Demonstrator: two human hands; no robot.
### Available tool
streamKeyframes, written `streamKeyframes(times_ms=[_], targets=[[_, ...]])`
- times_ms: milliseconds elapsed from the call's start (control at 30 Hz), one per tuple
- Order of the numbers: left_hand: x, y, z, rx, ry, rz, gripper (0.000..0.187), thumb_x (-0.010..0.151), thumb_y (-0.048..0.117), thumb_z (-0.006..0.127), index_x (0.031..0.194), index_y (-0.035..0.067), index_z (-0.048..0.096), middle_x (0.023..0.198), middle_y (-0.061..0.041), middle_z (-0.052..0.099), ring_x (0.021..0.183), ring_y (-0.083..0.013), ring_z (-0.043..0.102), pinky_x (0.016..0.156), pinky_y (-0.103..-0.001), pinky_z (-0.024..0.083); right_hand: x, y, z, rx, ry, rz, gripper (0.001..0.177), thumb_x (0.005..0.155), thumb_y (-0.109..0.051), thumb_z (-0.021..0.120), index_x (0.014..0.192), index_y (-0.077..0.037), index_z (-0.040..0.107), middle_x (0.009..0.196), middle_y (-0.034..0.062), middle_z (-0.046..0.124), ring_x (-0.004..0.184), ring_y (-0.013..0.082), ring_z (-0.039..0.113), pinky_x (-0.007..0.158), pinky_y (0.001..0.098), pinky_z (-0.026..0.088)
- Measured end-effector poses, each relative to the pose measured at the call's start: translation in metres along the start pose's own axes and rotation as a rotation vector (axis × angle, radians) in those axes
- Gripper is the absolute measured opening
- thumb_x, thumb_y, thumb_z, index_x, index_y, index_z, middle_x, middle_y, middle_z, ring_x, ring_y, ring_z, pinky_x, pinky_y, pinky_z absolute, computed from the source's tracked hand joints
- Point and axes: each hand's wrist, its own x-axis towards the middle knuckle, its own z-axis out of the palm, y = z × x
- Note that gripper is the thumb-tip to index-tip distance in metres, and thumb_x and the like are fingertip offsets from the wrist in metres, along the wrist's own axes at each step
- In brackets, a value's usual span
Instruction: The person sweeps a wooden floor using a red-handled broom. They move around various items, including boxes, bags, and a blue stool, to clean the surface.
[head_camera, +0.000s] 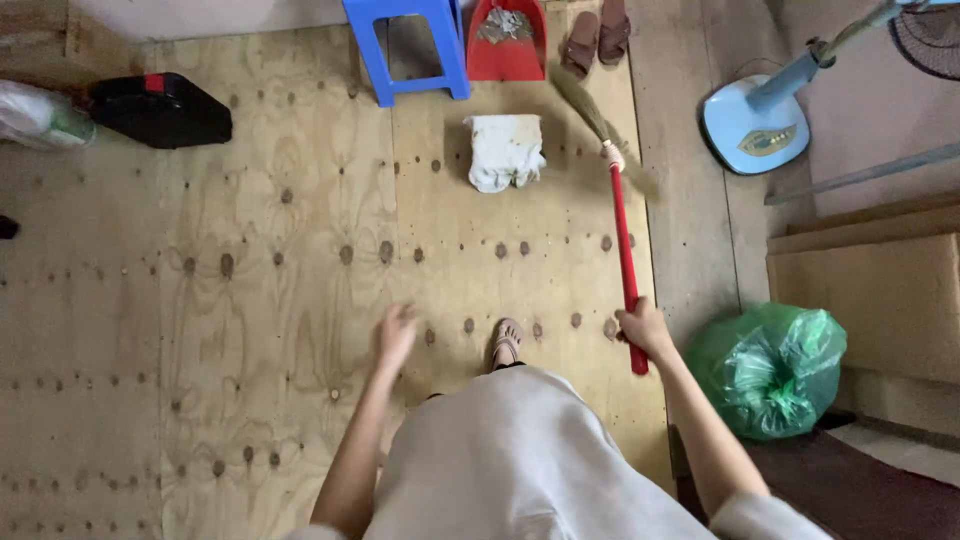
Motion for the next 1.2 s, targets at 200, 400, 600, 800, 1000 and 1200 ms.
streamKeyframes(times_ms=[200, 400, 600, 800, 1000, 1200], targets=[[-0.066, -0.148, -0.065, -0.101, 0.369, -0.381, 0.040, 0.101, 0.033, 0.054, 0.132, 0.010, 0.067, 0.128, -0.011, 0.069, 0.114, -0.0297, 0.066, 0.092, -0.042, 0.052, 0.056, -0.044, -0.007, 0.057, -0.165, -0.044, 0.018, 0.088, -0.008, 0.051, 0.099, -0.001, 0.038, 0.076, 0.0150, 0.052, 0.056, 0.0227, 0.055, 0.051, 0.0362, 0.044], [-0.128, -0.260, -0.015, -0.329, 0.368, -0.661, 0.033, 0.100, 0.017, 0.048, 0.125, 0.005, 0.068, 0.107, -0.014, 0.078, 0.089, -0.0247, 0.073, 0.072, -0.037, 0.052, 0.046, -0.074, 0.021, 0.212, -0.434, -0.008, 0.022, 0.092, -0.007, 0.055, 0.100, -0.005, 0.036, 0.071, 0.0082, 0.043, 0.053, 0.0148, 0.044, 0.044, 0.0292, 0.035], [-0.149, -0.300, 0.013, -0.150, 0.154, -0.760, 0.047, 0.088, 0.032, 0.051, 0.126, 0.014, 0.073, 0.116, -0.009, 0.074, 0.103, -0.0240, 0.067, 0.088, -0.035, 0.051, 0.033, -0.082, 0.063, 0.226, -0.552, -0.001, 0.023, 0.088, -0.003, 0.052, 0.097, -0.008, 0.030, 0.074, 0.0079, 0.041, 0.052, 0.0142, 0.043, 0.046, 0.0295, 0.037], [-0.150, -0.245, -0.019, -0.230, 0.192, -0.627, 0.048, 0.090, 0.035, 0.048, 0.126, 0.014, 0.072, 0.125, -0.009, 0.073, 0.111, -0.0250, 0.066, 0.094, -0.035, 0.051, 0.018, -0.106, 0.122, 0.210, -0.611, -0.026, 0.022, 0.089, -0.003, 0.050, 0.101, -0.006, 0.032, 0.076, 0.0069, 0.042, 0.053, 0.0132, 0.045, 0.042, 0.0263, 0.035], [-0.159, -0.225, -0.044, -0.472, 0.290, -0.547, 0.038, 0.098, 0.018, 0.047, 0.126, 0.006, 0.069, 0.117, -0.015, 0.076, 0.104, -0.0266, 0.071, 0.092, -0.038, 0.056, -0.005, -0.123, 0.191, 0.246, -0.727, -0.041, 0.023, 0.090, -0.001, 0.049, 0.103, -0.007, 0.032, 0.074, 0.0052, 0.042, 0.051, 0.0114, 0.044, 0.041, 0.0242, 0.035], [-0.175, -0.324, -0.021, -0.143, 0.172, -0.568, 0.050, 0.091, 0.041, 0.046, 0.128, 0.021, 0.073, 0.134, -0.005, 0.071, 0.126, -0.0246, 0.063, 0.108, -0.035, 0.045, -0.042, -0.146, 0.255, 0.266, -0.816, -0.040, 0.022, 0.088, 0.000, 0.051, 0.094, -0.008, 0.031, 0.072, 0.0047, 0.040, 0.051, 0.0108, 0.042, 0.042, 0.0236, 0.034]])
